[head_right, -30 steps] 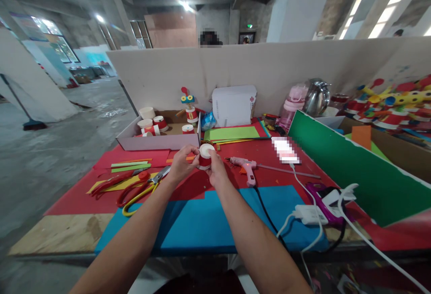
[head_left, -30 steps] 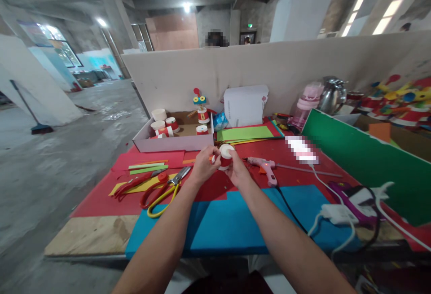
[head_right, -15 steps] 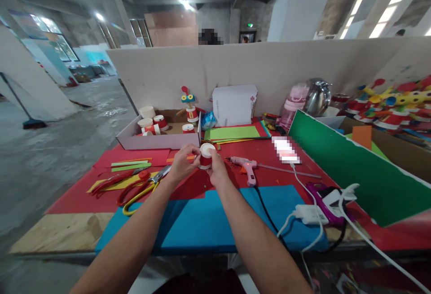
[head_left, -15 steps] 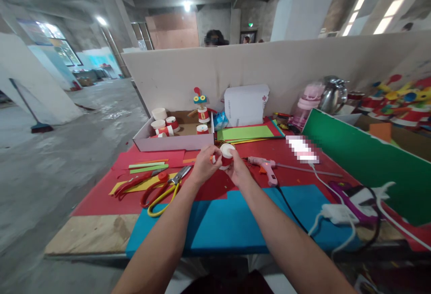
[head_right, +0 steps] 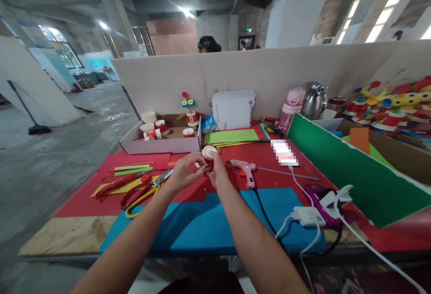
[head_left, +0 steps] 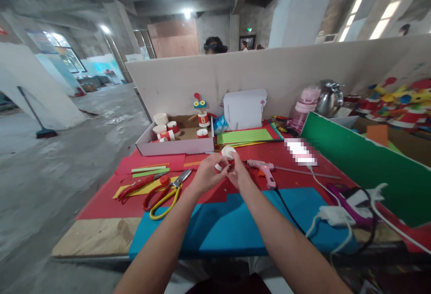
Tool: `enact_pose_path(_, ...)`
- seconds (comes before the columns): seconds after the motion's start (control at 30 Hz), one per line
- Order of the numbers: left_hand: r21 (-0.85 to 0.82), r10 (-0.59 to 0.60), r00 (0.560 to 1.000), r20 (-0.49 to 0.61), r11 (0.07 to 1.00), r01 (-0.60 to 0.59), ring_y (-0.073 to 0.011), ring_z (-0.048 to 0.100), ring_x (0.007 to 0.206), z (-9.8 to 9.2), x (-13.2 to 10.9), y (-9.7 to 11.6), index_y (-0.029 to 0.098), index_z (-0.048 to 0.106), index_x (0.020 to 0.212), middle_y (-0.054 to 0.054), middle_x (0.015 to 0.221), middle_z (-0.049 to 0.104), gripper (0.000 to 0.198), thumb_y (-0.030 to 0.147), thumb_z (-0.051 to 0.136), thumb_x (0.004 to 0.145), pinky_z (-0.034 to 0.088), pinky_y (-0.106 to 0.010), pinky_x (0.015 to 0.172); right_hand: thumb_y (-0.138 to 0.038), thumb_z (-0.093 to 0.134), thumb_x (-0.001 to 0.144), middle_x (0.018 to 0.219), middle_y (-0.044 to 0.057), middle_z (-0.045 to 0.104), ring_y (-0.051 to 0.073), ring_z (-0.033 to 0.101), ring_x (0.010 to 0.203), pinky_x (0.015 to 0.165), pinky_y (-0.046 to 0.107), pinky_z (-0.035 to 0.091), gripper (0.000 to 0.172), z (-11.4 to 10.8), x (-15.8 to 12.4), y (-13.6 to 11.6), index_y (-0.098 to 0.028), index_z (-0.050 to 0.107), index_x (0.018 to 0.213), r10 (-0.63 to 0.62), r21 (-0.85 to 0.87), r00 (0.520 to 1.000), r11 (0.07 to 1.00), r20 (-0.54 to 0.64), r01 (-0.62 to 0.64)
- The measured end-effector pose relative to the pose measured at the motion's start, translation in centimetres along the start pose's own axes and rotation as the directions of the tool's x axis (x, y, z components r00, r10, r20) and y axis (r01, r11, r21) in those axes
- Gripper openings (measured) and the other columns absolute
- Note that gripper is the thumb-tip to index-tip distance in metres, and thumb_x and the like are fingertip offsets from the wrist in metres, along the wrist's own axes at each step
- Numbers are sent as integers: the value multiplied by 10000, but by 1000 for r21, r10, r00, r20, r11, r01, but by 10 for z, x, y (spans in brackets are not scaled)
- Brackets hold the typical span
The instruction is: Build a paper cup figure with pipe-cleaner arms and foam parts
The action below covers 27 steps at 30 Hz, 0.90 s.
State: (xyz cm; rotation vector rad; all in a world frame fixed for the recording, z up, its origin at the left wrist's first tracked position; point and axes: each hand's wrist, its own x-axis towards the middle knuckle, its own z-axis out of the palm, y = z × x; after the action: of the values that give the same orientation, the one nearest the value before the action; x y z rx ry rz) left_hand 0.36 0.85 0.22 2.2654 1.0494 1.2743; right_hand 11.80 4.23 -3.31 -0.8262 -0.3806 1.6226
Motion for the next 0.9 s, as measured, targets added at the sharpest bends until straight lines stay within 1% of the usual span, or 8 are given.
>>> enact_pose_path(0.13,9,-215,973,85,977,215,-137,560,636,-26,-12,-2,167,614,750,-11,676,640,193,298,506,841,421,-226,614,-314,607,783,678,-23,699,137,632,622,559,232,511,130,-1,-2,-2,-212,630,859,29,2,999,1000,-17,-29)
enact_pose_path(0.23,104,-290,947,135,955,278,-145,575,649,-36,-21,-10,165,640,781,-20,695,658,253,301,446,869,416,-219,603,-342,635,756,653,-27,691,144,628,618,566,241,505,158,-2,-4,-3,-216,623,850,43,-6,999,999,-16,-43)
enact_pose_path(0.33,149,-310,932,187,947,285,-143,604,678,-36,-22,-18,178,670,885,-22,765,689,261,188,414,837,440,-216,639,-353,661,725,635,-29,684,148,624,611,565,241,494,184,-2,-6,-6,-216,621,842,53,-13,999,999,-13,-53)
enact_pose_path(0.5,204,-388,916,104,910,362,-145,627,711,-31,-2,-26,178,685,807,-20,782,706,282,77,438,719,477,-210,666,-355,652,732,667,-15,703,149,640,631,587,241,507,222,-1,-10,-10,-207,629,896,58,10,998,998,-11,-58)
enact_pose_path(0.6,159,-438,895,86,893,422,-134,623,664,-30,14,-27,171,706,839,-12,763,709,278,111,454,737,477,-199,625,-340,660,734,685,-13,712,141,646,635,588,231,515,230,-1,-10,-10,-203,631,917,58,31,998,998,1,-58)
enact_pose_path(0.7,127,-431,889,153,901,415,-127,602,574,-31,22,-28,178,729,831,3,646,682,249,201,486,782,456,-195,570,-338,670,724,702,-15,716,150,655,663,598,241,526,249,-3,-9,-11,-209,636,934,40,7,999,999,-1,-40)
enact_pose_path(0.8,200,-395,886,242,914,353,-145,592,530,-37,20,-29,191,735,763,4,546,646,238,276,516,804,435,-209,537,-358,664,731,742,-15,723,160,661,709,617,260,537,237,-3,-10,-15,-216,640,919,33,-41,999,999,-31,-35)
enact_pose_path(0.9,313,-354,894,275,912,265,-180,639,610,-45,12,-33,228,747,854,-15,649,705,223,207,539,776,455,-233,591,-401,678,725,795,-19,723,168,660,774,616,259,526,256,-4,-12,-20,-231,643,913,17,-135,999,991,-48,-23)
